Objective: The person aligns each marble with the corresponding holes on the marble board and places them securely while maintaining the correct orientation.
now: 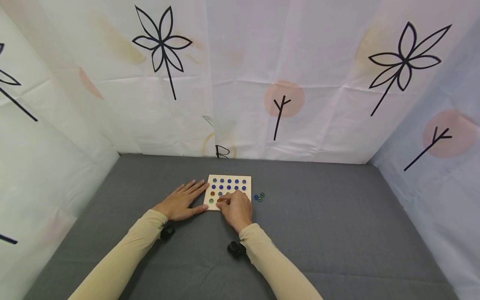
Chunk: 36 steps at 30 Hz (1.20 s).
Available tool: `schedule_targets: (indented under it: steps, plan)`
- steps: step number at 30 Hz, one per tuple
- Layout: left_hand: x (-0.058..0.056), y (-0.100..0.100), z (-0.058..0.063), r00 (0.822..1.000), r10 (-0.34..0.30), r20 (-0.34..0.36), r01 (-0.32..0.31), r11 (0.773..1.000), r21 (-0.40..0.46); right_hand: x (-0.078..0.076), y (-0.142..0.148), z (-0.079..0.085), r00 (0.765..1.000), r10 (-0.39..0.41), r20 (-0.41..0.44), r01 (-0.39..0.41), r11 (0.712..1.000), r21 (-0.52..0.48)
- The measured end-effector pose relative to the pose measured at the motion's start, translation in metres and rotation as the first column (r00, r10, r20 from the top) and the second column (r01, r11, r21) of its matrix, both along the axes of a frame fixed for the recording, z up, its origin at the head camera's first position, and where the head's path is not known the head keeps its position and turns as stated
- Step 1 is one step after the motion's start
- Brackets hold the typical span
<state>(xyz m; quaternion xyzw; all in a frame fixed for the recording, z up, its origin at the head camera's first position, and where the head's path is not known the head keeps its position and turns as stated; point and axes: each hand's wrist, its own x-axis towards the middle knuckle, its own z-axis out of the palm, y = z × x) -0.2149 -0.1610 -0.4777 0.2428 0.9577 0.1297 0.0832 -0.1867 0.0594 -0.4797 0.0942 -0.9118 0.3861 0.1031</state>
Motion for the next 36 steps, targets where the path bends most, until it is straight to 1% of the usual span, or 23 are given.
schedule_targets:
  steps: [3, 7, 11, 14, 16, 20, 23, 30, 36]
  plan:
    - [-0.001, -0.001, -0.002, 1.0, -0.003, -0.008, 0.004, 1.0, 0.006, 0.0, -0.001, -0.001, 1.0, -0.005, -0.002, 0.005, 1.0, 0.009]
    - [-0.002, -0.002, -0.005, 1.0, -0.004, -0.012, 0.004, 1.0, -0.008, 0.0, -0.001, -0.001, 1.0, -0.017, 0.002, 0.017, 1.0, 0.009]
    - [-0.001, -0.001, -0.003, 1.0, 0.002, -0.001, -0.002, 1.0, -0.013, 0.0, -0.001, 0.0, 1.0, -0.015, 0.003, 0.015, 1.0, 0.008]
    - [0.0, 0.0, -0.001, 1.0, 0.008, 0.007, -0.008, 1.0, 0.0, 0.001, 0.0, 0.001, 1.0, -0.009, 0.002, 0.009, 1.0, 0.01]
    - [-0.001, -0.001, -0.003, 1.0, 0.007, 0.004, -0.007, 1.0, -0.002, 0.001, 0.001, 0.002, 1.0, 0.0, 0.0, 0.0, 1.0, 0.012]
    - [-0.005, -0.003, -0.011, 1.0, 0.004, -0.013, -0.004, 1.0, -0.013, 0.002, 0.004, 0.004, 1.0, 0.012, -0.002, -0.012, 1.0, 0.017]
    - [-0.006, -0.003, -0.012, 1.0, 0.002, -0.018, -0.003, 1.0, -0.021, 0.002, 0.007, 0.005, 1.0, 0.012, 0.001, -0.012, 1.0, 0.018]
    - [-0.002, -0.001, -0.005, 1.0, 0.003, 0.002, -0.003, 1.0, -0.005, 0.005, 0.016, 0.005, 1.0, 0.018, 0.01, -0.018, 1.0, 0.009]
    - [-0.001, 0.0, 0.0, 1.0, 0.007, 0.022, -0.007, 1.0, -0.016, 0.007, 0.027, 0.007, 1.0, 0.01, 0.016, -0.009, 1.0, -0.015]
